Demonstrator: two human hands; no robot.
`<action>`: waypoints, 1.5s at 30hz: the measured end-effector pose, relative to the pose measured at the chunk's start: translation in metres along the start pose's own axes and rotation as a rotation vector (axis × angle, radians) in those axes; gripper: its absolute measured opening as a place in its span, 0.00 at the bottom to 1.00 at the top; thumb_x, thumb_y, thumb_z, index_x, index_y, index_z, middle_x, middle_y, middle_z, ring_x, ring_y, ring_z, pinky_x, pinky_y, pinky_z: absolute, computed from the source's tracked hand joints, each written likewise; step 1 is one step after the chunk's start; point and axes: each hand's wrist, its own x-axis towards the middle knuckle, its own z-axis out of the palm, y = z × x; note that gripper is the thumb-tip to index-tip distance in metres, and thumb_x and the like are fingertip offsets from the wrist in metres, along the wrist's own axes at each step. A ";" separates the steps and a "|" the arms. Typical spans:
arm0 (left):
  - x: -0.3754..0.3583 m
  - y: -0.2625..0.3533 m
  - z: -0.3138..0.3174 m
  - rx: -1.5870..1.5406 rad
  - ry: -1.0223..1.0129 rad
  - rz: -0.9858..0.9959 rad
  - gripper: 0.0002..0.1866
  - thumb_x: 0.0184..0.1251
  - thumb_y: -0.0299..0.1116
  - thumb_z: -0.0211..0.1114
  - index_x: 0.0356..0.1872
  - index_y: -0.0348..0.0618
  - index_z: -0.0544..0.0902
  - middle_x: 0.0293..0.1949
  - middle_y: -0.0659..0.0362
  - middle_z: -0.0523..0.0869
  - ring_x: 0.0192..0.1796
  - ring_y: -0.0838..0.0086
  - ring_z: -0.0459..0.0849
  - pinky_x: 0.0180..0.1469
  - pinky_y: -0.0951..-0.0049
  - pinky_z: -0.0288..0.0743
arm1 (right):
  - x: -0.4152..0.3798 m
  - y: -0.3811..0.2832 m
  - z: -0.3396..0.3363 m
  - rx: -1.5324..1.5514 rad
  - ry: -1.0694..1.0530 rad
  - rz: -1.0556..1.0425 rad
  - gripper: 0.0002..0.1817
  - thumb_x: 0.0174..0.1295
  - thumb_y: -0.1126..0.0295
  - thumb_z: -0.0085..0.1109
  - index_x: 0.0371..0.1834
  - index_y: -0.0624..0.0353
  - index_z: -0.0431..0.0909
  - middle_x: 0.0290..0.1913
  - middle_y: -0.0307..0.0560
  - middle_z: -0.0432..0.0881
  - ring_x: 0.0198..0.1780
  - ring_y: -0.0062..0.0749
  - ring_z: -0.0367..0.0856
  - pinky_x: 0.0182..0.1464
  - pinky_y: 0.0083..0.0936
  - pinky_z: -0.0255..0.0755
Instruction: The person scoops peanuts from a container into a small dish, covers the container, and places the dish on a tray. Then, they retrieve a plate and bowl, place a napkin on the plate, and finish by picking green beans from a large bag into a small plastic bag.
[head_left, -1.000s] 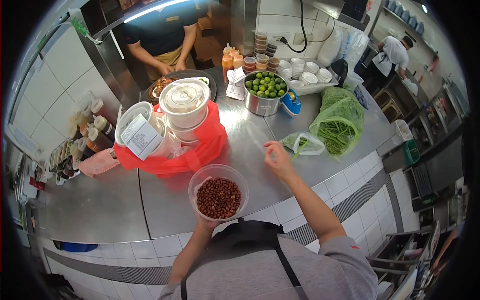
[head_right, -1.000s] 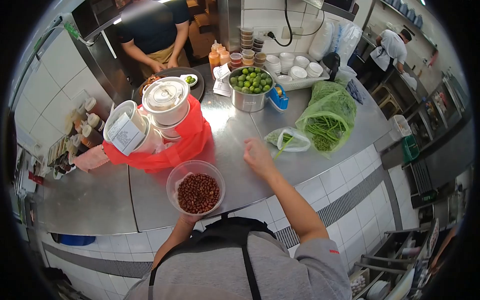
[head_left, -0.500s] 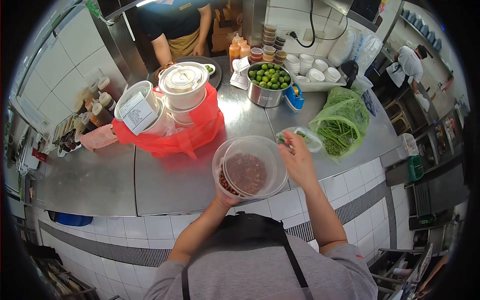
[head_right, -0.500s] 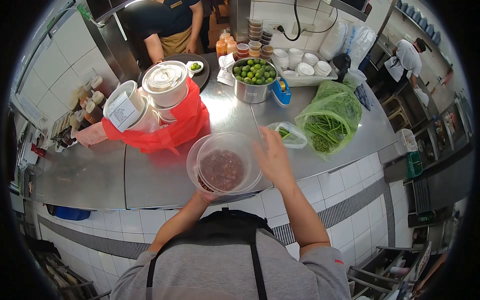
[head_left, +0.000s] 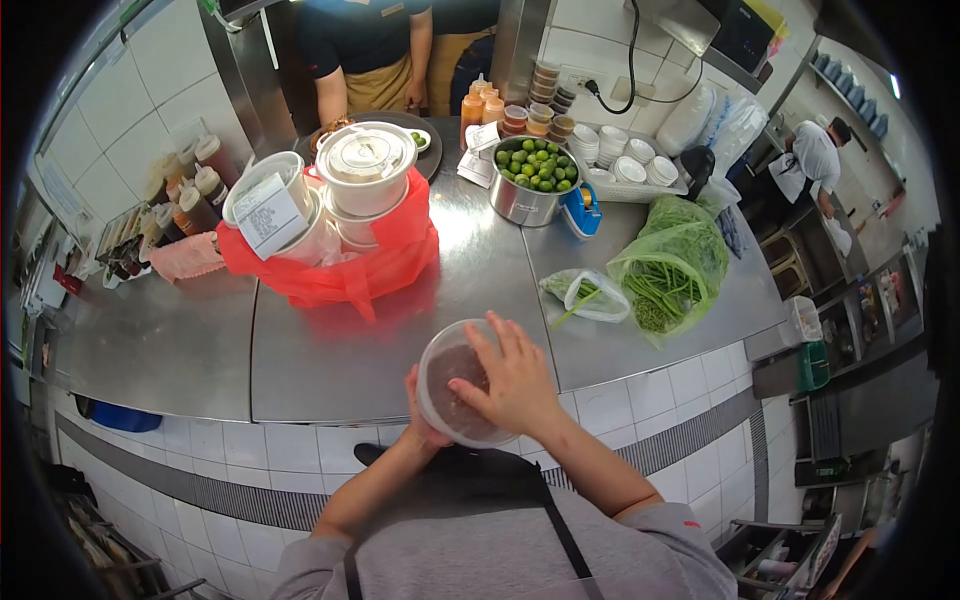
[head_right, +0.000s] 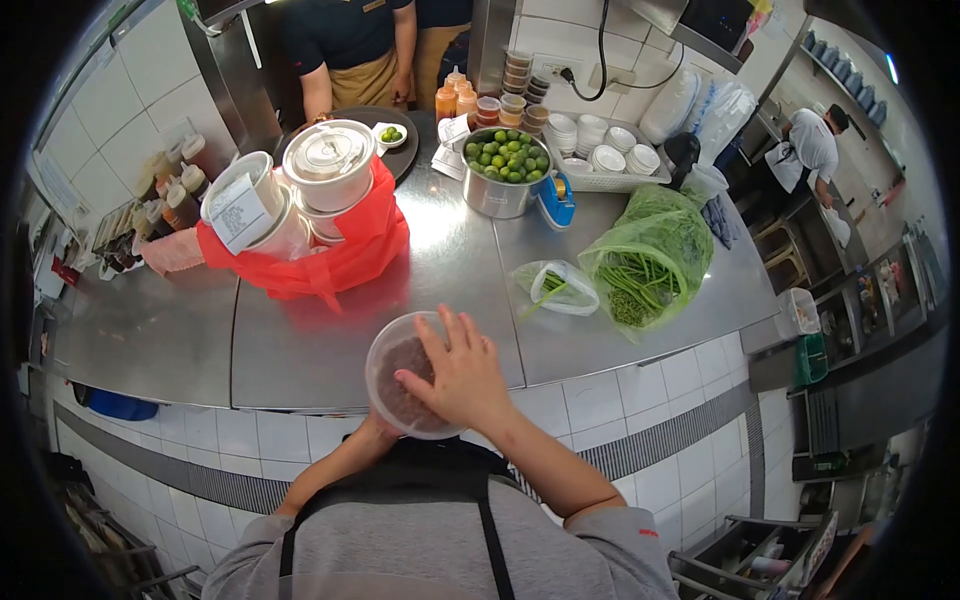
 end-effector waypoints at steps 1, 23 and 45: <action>-0.005 -0.002 -0.003 0.190 -0.040 0.094 0.43 0.53 0.68 0.42 0.65 0.50 0.58 0.64 0.52 0.63 0.64 0.56 0.64 0.64 0.53 0.58 | -0.002 -0.004 0.001 -0.008 0.018 -0.026 0.38 0.52 0.41 0.52 0.63 0.51 0.62 0.62 0.59 0.60 0.63 0.57 0.58 0.58 0.50 0.55; -0.153 -0.013 -0.053 1.054 0.228 -0.336 0.25 0.63 0.45 0.55 0.56 0.38 0.72 0.54 0.56 0.75 0.57 0.71 0.70 0.57 0.72 0.62 | -0.252 0.079 0.122 1.648 -0.054 1.155 0.35 0.48 0.54 0.61 0.58 0.59 0.64 0.57 0.50 0.69 0.57 0.41 0.68 0.55 0.40 0.67; -0.420 -0.027 -0.156 0.560 1.207 -0.212 0.25 0.61 0.45 0.56 0.55 0.38 0.70 0.49 0.53 0.77 0.49 0.65 0.77 0.51 0.67 0.68 | -0.238 0.036 0.456 1.273 0.308 1.949 0.37 0.45 0.53 0.64 0.56 0.51 0.57 0.57 0.55 0.62 0.51 0.54 0.67 0.39 0.49 0.75</action>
